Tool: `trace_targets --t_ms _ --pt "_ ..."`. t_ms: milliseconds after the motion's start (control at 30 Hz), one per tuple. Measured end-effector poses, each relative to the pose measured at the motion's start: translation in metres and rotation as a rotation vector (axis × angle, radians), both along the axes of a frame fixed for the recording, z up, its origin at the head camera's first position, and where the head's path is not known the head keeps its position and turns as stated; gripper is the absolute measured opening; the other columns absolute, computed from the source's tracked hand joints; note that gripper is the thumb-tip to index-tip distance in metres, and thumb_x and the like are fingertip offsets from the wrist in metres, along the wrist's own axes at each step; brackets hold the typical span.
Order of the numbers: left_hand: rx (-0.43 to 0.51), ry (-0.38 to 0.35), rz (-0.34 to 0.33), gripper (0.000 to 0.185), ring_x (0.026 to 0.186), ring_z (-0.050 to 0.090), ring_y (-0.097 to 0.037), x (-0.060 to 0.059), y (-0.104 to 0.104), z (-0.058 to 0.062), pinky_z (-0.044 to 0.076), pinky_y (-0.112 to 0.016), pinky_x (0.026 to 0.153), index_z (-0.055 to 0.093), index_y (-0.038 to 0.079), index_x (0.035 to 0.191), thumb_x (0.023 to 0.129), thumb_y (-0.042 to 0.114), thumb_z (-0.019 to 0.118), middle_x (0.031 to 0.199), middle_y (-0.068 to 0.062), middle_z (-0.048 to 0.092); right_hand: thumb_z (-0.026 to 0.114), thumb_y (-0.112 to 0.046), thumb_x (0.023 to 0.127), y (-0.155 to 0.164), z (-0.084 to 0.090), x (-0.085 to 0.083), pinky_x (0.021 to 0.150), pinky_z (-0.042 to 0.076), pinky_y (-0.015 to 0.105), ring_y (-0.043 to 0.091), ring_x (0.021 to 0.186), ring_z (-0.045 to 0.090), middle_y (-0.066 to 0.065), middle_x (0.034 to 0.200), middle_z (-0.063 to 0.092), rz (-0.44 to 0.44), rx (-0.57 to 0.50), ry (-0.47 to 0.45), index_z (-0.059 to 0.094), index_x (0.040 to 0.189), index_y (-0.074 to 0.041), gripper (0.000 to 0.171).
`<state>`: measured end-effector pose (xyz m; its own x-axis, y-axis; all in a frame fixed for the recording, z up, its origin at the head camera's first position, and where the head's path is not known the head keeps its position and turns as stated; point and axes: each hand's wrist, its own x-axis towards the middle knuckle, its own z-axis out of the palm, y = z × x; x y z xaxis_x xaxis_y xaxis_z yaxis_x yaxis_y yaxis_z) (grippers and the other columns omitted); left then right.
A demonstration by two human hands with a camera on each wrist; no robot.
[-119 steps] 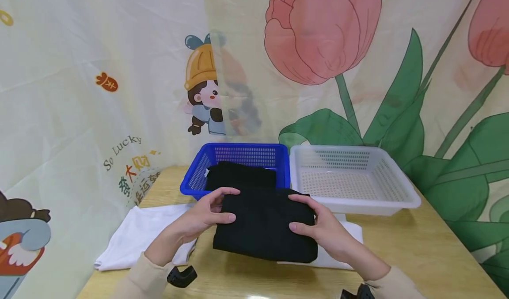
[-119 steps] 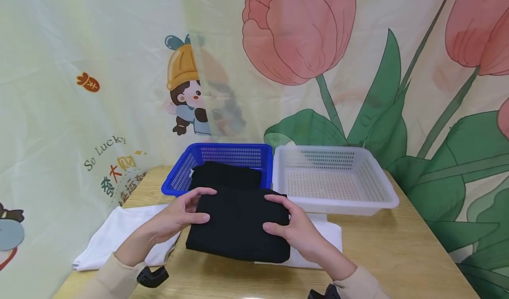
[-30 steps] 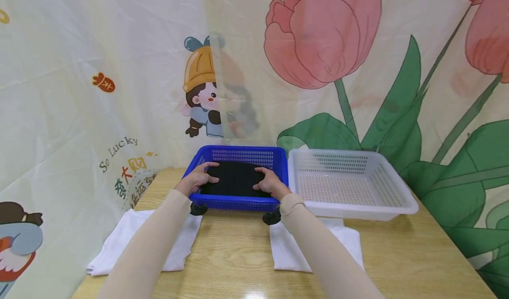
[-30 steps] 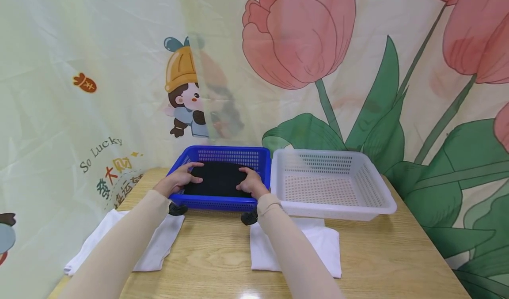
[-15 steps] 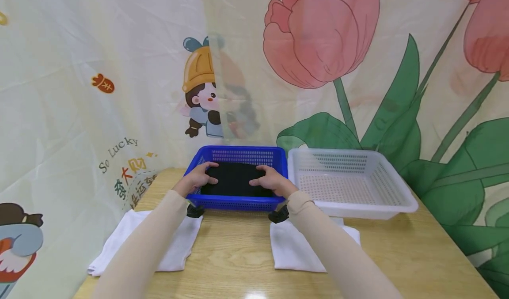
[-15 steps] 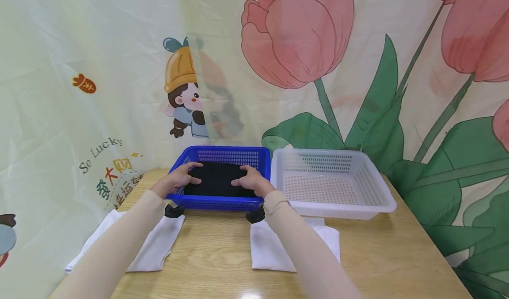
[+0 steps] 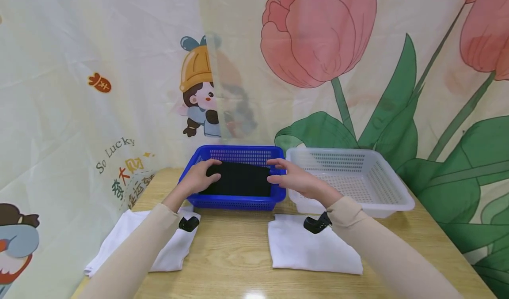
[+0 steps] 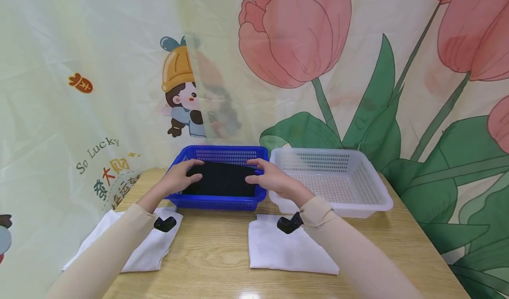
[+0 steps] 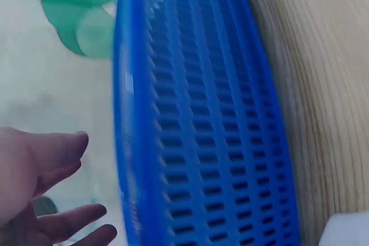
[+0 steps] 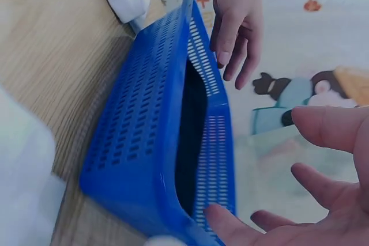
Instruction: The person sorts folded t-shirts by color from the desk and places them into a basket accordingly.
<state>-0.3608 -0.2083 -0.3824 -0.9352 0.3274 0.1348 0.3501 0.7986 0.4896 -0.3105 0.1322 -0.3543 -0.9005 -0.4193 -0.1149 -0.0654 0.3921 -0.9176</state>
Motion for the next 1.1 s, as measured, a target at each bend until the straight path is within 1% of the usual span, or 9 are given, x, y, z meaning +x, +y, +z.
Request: trace_targets --t_ms 200,300,400,533,667,800,900,1000,1100 --pt "0.097 0.109 -0.074 0.046 0.142 0.051 -0.043 0.035 0.016 0.013 0.042 -0.061 0.115 0.059 0.008 0.149 0.106 0.020 0.067 0.150 -0.019 0.059 0.067 -0.027 0.106 0.041 0.009 0.037 0.115 0.047 0.055 0.046 0.146 0.046 0.021 0.168 0.033 0.003 -0.003 0.053 0.037 0.164 -0.016 0.067" --pt "0.160 0.136 -0.097 0.044 0.131 0.059 -0.038 0.051 0.025 0.014 0.052 -0.055 0.107 0.061 0.010 0.146 0.104 0.016 0.070 0.143 -0.016 0.063 0.069 -0.031 0.105 0.059 0.006 0.058 0.111 0.051 0.054 0.046 0.143 0.050 0.022 0.166 0.037 0.004 0.013 0.070 0.037 0.164 -0.015 0.069" --pt "0.214 0.133 -0.116 0.043 0.118 0.065 -0.032 0.068 0.034 0.012 0.058 -0.048 0.096 0.064 0.011 0.144 0.102 0.013 0.072 0.134 -0.013 0.067 0.070 -0.032 0.104 0.076 -0.002 0.075 0.108 0.054 0.052 0.044 0.139 0.054 0.024 0.163 0.041 0.028 0.020 0.081 0.039 0.162 -0.014 0.068" --pt "0.231 0.086 -0.163 0.042 0.112 0.067 -0.025 0.084 0.047 0.000 0.060 -0.040 0.093 0.065 0.016 0.143 0.102 0.015 0.072 0.130 -0.009 0.068 0.068 -0.027 0.106 0.101 -0.018 0.093 0.106 0.054 0.051 0.044 0.137 0.055 0.028 0.161 0.041 0.073 -0.011 0.058 0.038 0.162 -0.008 0.066" --pt "0.236 0.026 -0.219 0.039 0.108 0.068 -0.020 0.095 0.058 -0.019 0.060 -0.036 0.091 0.065 0.018 0.142 0.103 0.015 0.071 0.130 -0.009 0.068 0.065 -0.024 0.107 0.123 -0.037 0.106 0.103 0.056 0.047 0.045 0.135 0.056 0.033 0.159 0.039 0.082 -0.026 0.009 0.036 0.161 -0.004 0.065" --pt "0.253 -0.019 -0.263 0.036 0.105 0.070 -0.022 0.101 0.069 -0.040 0.060 -0.036 0.090 0.067 0.013 0.139 0.103 0.012 0.071 0.129 -0.012 0.070 0.064 -0.023 0.107 0.141 -0.055 0.115 0.100 0.057 0.042 0.046 0.133 0.057 0.035 0.158 0.039 0.058 -0.016 -0.031 0.036 0.161 -0.001 0.065" --pt "0.259 -0.076 -0.298 0.035 0.107 0.070 -0.025 0.106 0.077 -0.054 0.060 -0.035 0.091 0.066 0.011 0.138 0.103 0.011 0.069 0.130 -0.013 0.070 0.064 -0.023 0.107 0.154 -0.065 0.120 0.099 0.058 0.044 0.046 0.132 0.056 0.038 0.157 0.038 0.042 -0.007 -0.047 0.035 0.160 0.002 0.065" --pt "0.262 -0.149 -0.323 0.037 0.110 0.069 -0.025 0.110 0.085 -0.064 0.059 -0.034 0.092 0.065 0.009 0.140 0.103 0.012 0.068 0.132 -0.015 0.069 0.064 -0.024 0.108 0.167 -0.071 0.123 0.099 0.058 0.048 0.045 0.132 0.055 0.038 0.158 0.036 0.014 -0.002 -0.081 0.033 0.161 0.002 0.066" --pt "0.268 -0.222 -0.335 0.041 0.110 0.069 -0.025 0.112 0.090 -0.068 0.059 -0.036 0.094 0.062 0.009 0.143 0.103 0.015 0.069 0.133 -0.018 0.068 0.063 -0.024 0.108 0.180 -0.075 0.125 0.098 0.058 0.050 0.045 0.132 0.054 0.039 0.158 0.033 -0.018 0.010 -0.100 0.032 0.161 0.003 0.067"
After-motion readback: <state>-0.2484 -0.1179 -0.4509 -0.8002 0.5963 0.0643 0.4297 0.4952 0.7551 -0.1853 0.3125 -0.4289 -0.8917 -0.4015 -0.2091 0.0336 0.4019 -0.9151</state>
